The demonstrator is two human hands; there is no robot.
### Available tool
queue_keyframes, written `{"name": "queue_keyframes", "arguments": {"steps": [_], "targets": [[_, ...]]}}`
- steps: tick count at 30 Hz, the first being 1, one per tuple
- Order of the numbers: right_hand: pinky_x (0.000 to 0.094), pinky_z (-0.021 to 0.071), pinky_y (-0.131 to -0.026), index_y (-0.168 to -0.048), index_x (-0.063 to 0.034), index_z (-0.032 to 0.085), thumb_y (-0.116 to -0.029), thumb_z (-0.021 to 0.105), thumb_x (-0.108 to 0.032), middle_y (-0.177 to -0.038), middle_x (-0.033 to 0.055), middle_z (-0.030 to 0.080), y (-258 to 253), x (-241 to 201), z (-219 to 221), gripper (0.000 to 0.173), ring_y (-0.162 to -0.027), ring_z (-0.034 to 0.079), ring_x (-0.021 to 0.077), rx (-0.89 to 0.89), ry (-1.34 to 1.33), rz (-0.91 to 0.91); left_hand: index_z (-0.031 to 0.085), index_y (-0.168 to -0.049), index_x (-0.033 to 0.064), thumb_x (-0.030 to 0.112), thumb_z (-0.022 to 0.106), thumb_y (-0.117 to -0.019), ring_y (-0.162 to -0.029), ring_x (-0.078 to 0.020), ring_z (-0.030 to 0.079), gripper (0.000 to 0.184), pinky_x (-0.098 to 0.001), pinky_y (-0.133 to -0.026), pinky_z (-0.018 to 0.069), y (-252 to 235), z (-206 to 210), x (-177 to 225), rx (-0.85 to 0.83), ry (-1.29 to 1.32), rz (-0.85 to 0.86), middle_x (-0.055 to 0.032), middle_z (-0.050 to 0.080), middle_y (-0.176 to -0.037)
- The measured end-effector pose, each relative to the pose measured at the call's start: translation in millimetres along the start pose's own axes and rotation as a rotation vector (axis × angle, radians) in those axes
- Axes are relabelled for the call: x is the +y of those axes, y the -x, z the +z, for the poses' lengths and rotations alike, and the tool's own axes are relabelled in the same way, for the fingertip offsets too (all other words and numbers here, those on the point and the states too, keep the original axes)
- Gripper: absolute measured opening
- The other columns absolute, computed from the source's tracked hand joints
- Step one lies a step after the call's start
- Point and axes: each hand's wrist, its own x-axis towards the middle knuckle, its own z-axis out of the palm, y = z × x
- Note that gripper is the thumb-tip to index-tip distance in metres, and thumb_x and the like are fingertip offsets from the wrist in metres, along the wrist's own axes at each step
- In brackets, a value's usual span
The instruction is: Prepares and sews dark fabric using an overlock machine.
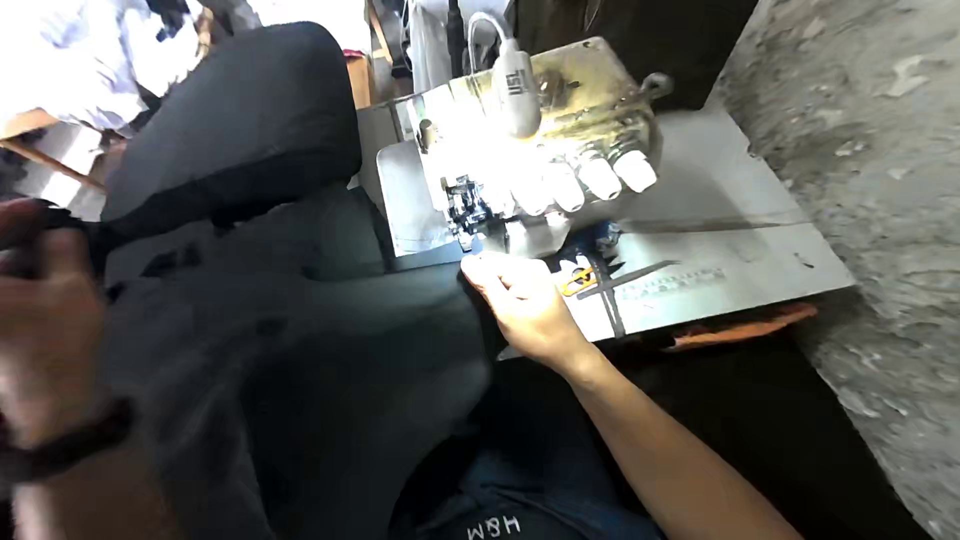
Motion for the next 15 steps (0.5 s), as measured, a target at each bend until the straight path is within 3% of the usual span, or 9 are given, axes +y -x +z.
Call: {"name": "queue_keyframes", "arguments": {"steps": [1, 3, 4, 5, 7, 8, 10, 13, 15], "targets": [[0.0173, 0.0421, -0.051, -0.074, -0.0105, 0.063, -0.1059, 0.054, -0.017, -0.062, -0.0061, 0.052, -1.2, -0.8, -2.4, 0.034, -0.056, 0.05, 0.0001, -0.018, 0.017, -0.033, 0.055, -0.136, -0.0051, 0.02, 0.05, -0.1084, -0.117, -0.0235, 0.063, 0.038, -0.0377, -0.101, 0.0511, 16.9, 18.0, 16.4, -0.094, 0.068, 0.234, -0.0212, 0.061, -0.132], [0.0137, 0.0429, -0.053, -0.079, -0.0091, 0.065, -0.1053, 0.055, -0.014, -0.064, -0.0074, 0.054, -2.3, -2.7, -5.8, 0.029, -0.057, 0.051, -0.0034, -0.029, 0.047, -0.107, 0.066, -0.129, 0.0045, 0.023, 0.059, -0.1027, -0.12, -0.019, 0.063, 0.033, -0.0434, -0.104, 0.0505, 41.0, 61.8, 70.3, -0.276, 0.266, 0.499, -0.0107, 0.067, -0.13], [0.0118, 0.0405, -0.052, -0.08, -0.0084, 0.065, -0.1048, 0.055, -0.014, -0.064, -0.0082, 0.053, 0.0, -3.1, -5.8, 0.028, -0.057, 0.049, -0.0054, -0.021, 0.062, -0.137, 0.071, -0.123, 0.0097, 0.025, 0.062, -0.1003, -0.115, -0.0172, 0.064, 0.028, -0.0473, -0.103, 0.047, 53.5, 82.8, 92.0, -0.346, 0.338, 0.534, -0.0046, 0.07, -0.123], [0.0106, 0.0412, -0.055, -0.082, -0.0068, 0.068, -0.1034, 0.057, -0.014, -0.066, -0.0082, 0.056, 5.1, -2.6, -5.3, 0.025, -0.06, 0.05, -0.0069, -0.005, 0.056, -0.151, 0.076, -0.113, 0.0149, 0.026, 0.063, -0.0998, -0.108, -0.0107, 0.065, 0.022, -0.0438, -0.101, 0.0455, 64.8, 99.8, 104.7, -0.387, 0.393, 0.527, 0.0031, 0.073, -0.112], [0.0126, 0.0538, -0.065, -0.092, -0.0023, 0.075, -0.0979, 0.068, -0.016, -0.078, -0.0039, 0.071, 17.1, 1.8, -5.1, 0.016, -0.07, 0.063, -0.0052, 0.019, -0.033, -0.102, 0.077, -0.097, 0.0191, 0.027, 0.064, -0.0986, -0.095, -0.0004, 0.065, 0.015, -0.0288, -0.089, 0.0507, 76.9, 115.9, 113.1, -0.395, 0.459, 0.472, 0.0111, 0.071, -0.096], [0.0166, 0.0601, -0.071, -0.098, -0.0006, 0.075, -0.0944, 0.073, -0.015, -0.085, -0.0007, 0.075, 22.7, 6.0, -5.9, 0.015, -0.077, 0.069, -0.0008, 0.003, -0.111, -0.037, 0.076, -0.094, 0.0181, 0.026, 0.066, -0.098, -0.092, 0.0015, 0.065, 0.014, -0.022, -0.084, 0.0532, 78.4, 118.6, 113.8, -0.374, 0.491, 0.446, 0.0108, 0.071, -0.094], [0.0196, 0.0627, -0.073, -0.098, -0.0009, 0.075, -0.0888, 0.079, -0.012, -0.088, 0.0003, 0.076, 34.1, 18.8, -6.6, 0.015, -0.079, 0.072, 0.0026, -0.013, -0.218, 0.117, 0.077, -0.094, 0.0131, 0.021, 0.068, -0.0964, -0.092, 0.0008, 0.066, 0.012, -0.0183, -0.082, 0.0546, 77.4, 125.7, 111.8, -0.301, 0.495, 0.401, 0.006, 0.072, -0.095], [0.0153, 0.0584, -0.065, -0.09, -0.0052, 0.076, -0.0887, 0.079, -0.016, -0.08, -0.0035, 0.074, 39.9, 35.9, -7.6, 0.011, -0.07, 0.068, -0.001, -0.009, -0.213, 0.289, 0.078, -0.1, 0.0099, 0.016, 0.071, -0.0942, -0.097, -0.0035, 0.067, 0.011, -0.0221, -0.086, 0.0545, 74.2, 145.8, 109.0, -0.237, 0.464, 0.339, 0.0019, 0.073, -0.1], [0.0132, 0.054, -0.058, -0.085, -0.0067, 0.075, -0.0874, 0.08, -0.018, -0.074, -0.0053, 0.071, 38.5, 35.9, -12.4, 0.013, -0.064, 0.063, -0.0032, -0.026, -0.226, 0.288, 0.078, -0.098, 0.0095, 0.016, 0.071, -0.0942, -0.097, -0.0035, 0.066, 0.01, -0.0216, -0.085, 0.0542, 73.9, 151.9, 113.0, -0.202, 0.462, 0.318, 0.002, 0.073, -0.099]]}}
